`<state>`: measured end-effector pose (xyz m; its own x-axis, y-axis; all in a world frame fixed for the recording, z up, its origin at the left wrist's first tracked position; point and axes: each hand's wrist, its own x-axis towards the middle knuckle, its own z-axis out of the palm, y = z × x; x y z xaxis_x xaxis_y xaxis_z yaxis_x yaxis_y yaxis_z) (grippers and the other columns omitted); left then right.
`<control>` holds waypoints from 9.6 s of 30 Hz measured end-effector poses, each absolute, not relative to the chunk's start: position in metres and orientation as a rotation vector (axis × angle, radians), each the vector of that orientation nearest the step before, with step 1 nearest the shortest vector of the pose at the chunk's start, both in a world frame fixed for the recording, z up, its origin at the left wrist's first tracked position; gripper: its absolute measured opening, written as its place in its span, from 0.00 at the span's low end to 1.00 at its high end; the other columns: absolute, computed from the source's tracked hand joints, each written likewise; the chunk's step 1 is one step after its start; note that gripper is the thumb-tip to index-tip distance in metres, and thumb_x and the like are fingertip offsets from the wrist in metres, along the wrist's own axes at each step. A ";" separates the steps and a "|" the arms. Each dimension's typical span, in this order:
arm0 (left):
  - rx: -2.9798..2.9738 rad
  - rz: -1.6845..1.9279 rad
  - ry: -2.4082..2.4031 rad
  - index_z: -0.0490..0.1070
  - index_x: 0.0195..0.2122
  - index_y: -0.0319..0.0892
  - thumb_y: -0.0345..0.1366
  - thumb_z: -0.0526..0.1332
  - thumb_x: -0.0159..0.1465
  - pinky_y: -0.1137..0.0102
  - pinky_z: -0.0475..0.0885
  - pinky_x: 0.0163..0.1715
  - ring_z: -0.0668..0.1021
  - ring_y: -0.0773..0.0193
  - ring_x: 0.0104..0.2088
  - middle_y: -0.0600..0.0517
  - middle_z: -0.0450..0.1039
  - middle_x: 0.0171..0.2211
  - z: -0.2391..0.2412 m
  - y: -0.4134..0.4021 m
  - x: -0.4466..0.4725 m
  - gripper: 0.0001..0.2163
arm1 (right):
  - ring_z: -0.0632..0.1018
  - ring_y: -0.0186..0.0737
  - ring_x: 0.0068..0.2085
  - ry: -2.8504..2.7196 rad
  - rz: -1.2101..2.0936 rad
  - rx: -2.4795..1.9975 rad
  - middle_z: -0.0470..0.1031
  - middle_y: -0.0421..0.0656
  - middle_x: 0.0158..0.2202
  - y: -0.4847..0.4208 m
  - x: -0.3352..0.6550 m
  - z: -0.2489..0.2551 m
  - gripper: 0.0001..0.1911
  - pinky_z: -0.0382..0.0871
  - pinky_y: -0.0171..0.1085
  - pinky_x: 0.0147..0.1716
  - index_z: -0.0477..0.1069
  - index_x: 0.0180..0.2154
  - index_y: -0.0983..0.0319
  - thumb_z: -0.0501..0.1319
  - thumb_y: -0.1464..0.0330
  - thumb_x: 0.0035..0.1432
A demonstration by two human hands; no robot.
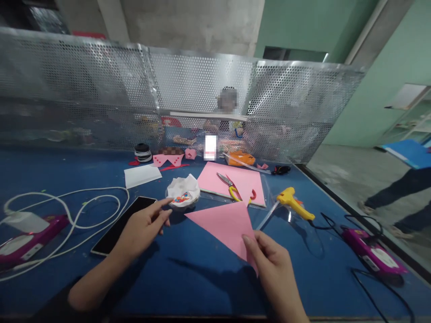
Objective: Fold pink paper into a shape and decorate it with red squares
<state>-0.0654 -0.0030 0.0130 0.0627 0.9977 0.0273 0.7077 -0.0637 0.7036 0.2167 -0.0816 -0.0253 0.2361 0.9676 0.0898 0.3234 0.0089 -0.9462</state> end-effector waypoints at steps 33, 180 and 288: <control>2.188 0.329 1.909 0.52 0.69 0.40 0.42 0.57 0.65 0.65 0.69 0.40 0.80 0.54 0.44 0.45 0.77 0.50 -0.004 0.006 -0.047 0.31 | 0.76 0.39 0.29 -1.300 0.591 -1.465 0.77 0.40 0.28 -0.105 0.204 -0.056 0.16 0.71 0.29 0.30 0.80 0.35 0.60 0.62 0.55 0.58; 0.921 0.750 1.139 0.81 0.32 0.37 0.41 0.76 0.44 0.68 0.72 0.29 0.80 0.59 0.27 0.45 0.82 0.28 0.007 -0.002 -0.029 0.17 | 0.77 0.44 0.49 -2.112 0.256 -2.085 0.72 0.48 0.54 0.108 0.250 -0.010 0.17 0.74 0.48 0.47 0.69 0.53 0.61 0.60 0.62 0.66; 0.768 1.191 1.335 0.82 0.30 0.40 0.41 0.78 0.42 0.72 0.77 0.32 0.81 0.61 0.30 0.49 0.84 0.30 0.017 -0.072 -0.035 0.16 | 0.79 0.44 0.36 -1.970 0.603 -1.335 0.76 0.47 0.39 -0.111 0.204 0.003 0.37 0.76 0.40 0.32 0.71 0.57 0.60 0.71 0.52 0.48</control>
